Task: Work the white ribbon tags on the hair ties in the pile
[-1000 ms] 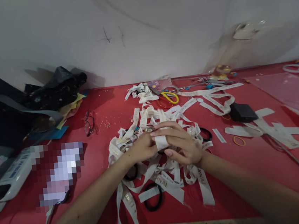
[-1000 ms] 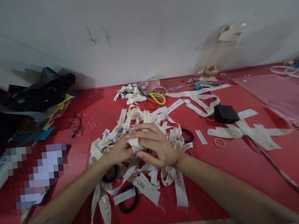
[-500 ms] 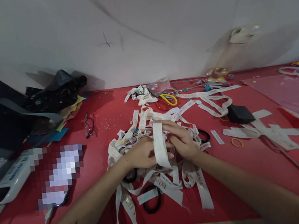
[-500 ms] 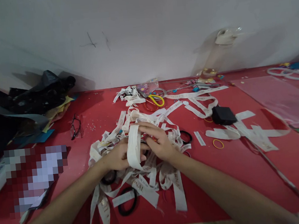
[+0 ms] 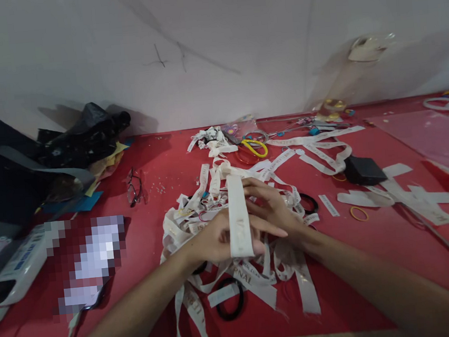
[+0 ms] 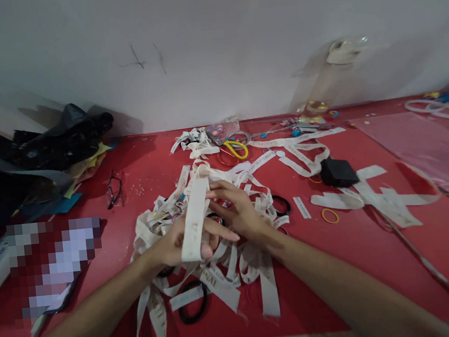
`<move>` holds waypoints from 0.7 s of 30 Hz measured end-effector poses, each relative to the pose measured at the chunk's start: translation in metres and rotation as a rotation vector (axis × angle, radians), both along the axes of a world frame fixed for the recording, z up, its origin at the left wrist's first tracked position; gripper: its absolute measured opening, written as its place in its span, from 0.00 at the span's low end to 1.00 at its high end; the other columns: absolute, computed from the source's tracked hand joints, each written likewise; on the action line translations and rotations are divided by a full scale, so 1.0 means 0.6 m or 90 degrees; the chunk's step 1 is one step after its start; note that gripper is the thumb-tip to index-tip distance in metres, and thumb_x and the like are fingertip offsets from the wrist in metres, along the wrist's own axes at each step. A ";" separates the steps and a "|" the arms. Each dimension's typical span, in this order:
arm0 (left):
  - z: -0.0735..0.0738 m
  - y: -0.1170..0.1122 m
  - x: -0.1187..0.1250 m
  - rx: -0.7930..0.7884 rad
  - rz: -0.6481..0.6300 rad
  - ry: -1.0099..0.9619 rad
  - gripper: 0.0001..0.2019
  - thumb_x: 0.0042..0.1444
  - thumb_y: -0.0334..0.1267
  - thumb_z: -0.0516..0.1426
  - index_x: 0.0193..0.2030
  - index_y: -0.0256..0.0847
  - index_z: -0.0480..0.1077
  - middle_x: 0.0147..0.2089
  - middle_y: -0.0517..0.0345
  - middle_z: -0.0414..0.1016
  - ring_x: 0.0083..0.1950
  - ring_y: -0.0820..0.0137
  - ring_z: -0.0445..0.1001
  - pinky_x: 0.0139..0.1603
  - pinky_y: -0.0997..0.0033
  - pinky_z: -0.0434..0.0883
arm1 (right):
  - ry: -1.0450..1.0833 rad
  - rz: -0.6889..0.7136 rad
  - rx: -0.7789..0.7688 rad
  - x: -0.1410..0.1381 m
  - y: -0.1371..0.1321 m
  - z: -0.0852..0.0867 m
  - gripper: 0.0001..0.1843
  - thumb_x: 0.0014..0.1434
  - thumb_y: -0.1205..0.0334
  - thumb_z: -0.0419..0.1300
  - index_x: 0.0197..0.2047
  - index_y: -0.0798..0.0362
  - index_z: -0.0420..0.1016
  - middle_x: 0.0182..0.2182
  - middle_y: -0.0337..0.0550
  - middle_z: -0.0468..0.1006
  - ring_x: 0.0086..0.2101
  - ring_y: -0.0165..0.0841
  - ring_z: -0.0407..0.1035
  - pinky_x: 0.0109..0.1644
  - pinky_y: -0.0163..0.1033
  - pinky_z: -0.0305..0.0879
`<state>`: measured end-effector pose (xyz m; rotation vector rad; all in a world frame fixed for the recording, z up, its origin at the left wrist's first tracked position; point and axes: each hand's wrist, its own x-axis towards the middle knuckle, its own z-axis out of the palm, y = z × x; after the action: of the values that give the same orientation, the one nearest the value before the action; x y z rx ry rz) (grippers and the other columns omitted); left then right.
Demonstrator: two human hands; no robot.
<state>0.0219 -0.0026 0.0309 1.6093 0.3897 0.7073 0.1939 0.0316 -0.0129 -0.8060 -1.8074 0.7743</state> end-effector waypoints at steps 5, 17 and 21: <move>-0.009 0.010 -0.001 -0.068 0.098 -0.135 0.24 0.55 0.57 0.58 0.43 0.36 0.79 0.18 0.65 0.54 0.20 0.79 0.50 0.22 0.75 0.52 | -0.053 -0.022 0.002 -0.002 -0.002 0.001 0.09 0.63 0.59 0.59 0.34 0.51 0.78 0.49 0.49 0.73 0.51 0.39 0.69 0.55 0.47 0.67; -0.033 0.037 0.001 -0.158 0.252 -0.256 0.24 0.61 0.51 0.53 0.49 0.31 0.75 0.17 0.71 0.41 0.19 0.79 0.39 0.21 0.75 0.43 | -0.142 0.039 0.210 -0.011 -0.021 0.016 0.16 0.65 0.63 0.56 0.24 0.52 0.70 0.21 0.39 0.73 0.25 0.29 0.67 0.31 0.35 0.65; -0.042 0.034 0.000 -0.127 0.255 -0.158 0.28 0.61 0.56 0.52 0.49 0.29 0.75 0.18 0.71 0.41 0.20 0.79 0.38 0.22 0.74 0.41 | -0.129 0.049 0.283 -0.010 -0.024 0.010 0.14 0.63 0.66 0.57 0.25 0.52 0.69 0.23 0.41 0.75 0.26 0.29 0.69 0.32 0.33 0.66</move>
<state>0.0221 0.0176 0.0057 1.2482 0.5874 1.1222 0.1877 0.0175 -0.0068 -0.5362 -2.0978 0.3210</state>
